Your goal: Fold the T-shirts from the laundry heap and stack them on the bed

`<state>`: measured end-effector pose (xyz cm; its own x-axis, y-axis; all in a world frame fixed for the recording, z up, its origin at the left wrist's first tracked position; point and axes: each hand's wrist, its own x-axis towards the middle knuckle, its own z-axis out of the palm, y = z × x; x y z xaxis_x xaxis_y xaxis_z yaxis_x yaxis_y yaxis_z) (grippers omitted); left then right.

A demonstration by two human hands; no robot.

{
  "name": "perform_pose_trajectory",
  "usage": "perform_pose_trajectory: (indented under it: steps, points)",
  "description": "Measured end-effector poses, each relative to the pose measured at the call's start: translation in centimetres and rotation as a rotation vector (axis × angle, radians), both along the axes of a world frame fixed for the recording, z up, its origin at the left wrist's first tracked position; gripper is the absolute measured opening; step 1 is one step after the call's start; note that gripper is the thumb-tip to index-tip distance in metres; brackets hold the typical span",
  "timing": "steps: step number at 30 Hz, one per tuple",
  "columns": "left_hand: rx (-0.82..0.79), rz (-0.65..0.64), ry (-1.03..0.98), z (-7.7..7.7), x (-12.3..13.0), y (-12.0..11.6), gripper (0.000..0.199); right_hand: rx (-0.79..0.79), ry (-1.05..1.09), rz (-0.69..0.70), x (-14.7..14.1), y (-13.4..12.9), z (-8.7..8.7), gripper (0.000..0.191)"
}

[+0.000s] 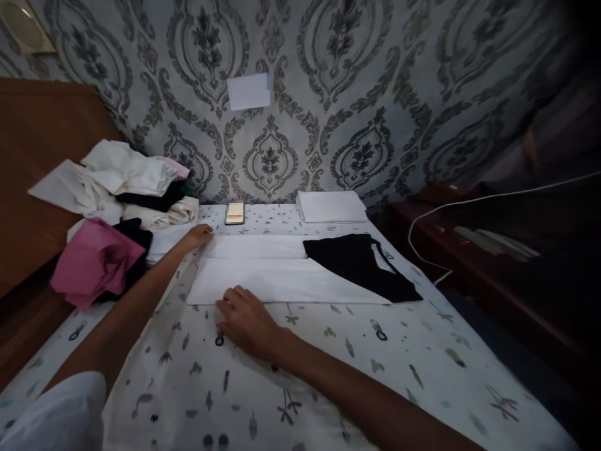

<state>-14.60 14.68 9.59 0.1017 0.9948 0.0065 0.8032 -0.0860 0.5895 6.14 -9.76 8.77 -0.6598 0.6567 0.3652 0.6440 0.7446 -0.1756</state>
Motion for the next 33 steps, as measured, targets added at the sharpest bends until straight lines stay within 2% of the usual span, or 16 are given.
perform_pose_trajectory:
  steps: [2,5,7,10,14,17,19,21,23,26,29,33]
  points:
    - [0.002,-0.019,0.043,-0.1,0.3,0.9,0.024,0.010,-0.033,-0.008,-2.6,1.0,-0.6,0.014]
    - [0.006,-0.048,0.088,-0.1,0.1,1.4,0.023,0.007,-0.077,-0.055,-4.9,2.0,-1.7,0.013]
    - [0.015,-0.066,0.095,-0.1,-0.3,1.1,0.028,-0.007,-0.103,-0.078,-5.8,2.4,-1.9,0.013]
    - [0.047,-0.091,0.094,-0.4,-1.3,-0.3,0.029,-0.062,-0.129,-0.088,-6.3,2.6,-1.4,0.013]
    - [0.065,-0.167,0.066,-1.2,-2.6,-3.5,0.016,-0.244,-0.088,-0.098,-5.3,4.1,0.5,0.017]
    - [0.043,-0.230,0.024,-1.8,-3.1,-5.7,0.018,-0.321,-0.060,-0.272,-3.5,6.8,1.5,0.025]
    - [0.037,-0.251,0.000,-2.0,-3.2,-6.7,0.019,-0.339,-0.090,-0.404,-2.1,8.9,1.6,0.030]
    - [0.039,-0.260,-0.023,-2.0,-3.1,-7.2,0.014,-0.347,-0.106,-0.465,-1.0,10.6,1.4,0.031]
    - [0.036,-0.267,-0.048,-1.7,-3.1,-7.7,0.010,-0.346,-0.096,-0.460,-0.2,11.8,1.2,0.030]
    - [0.010,-0.289,-0.101,-1.3,-3.3,-8.8,0.009,-0.371,-0.052,-0.373,0.6,13.2,1.2,0.026]
    - [-0.041,-0.303,-0.248,-1.2,-3.6,-10.0,0.013,-0.428,-0.033,-0.285,1.0,14.7,1.4,0.019]
    - [-0.034,-0.229,-0.424,-1.3,-3.5,-10.3,0.017,-0.463,-0.036,-0.261,1.2,16.5,1.4,0.014]
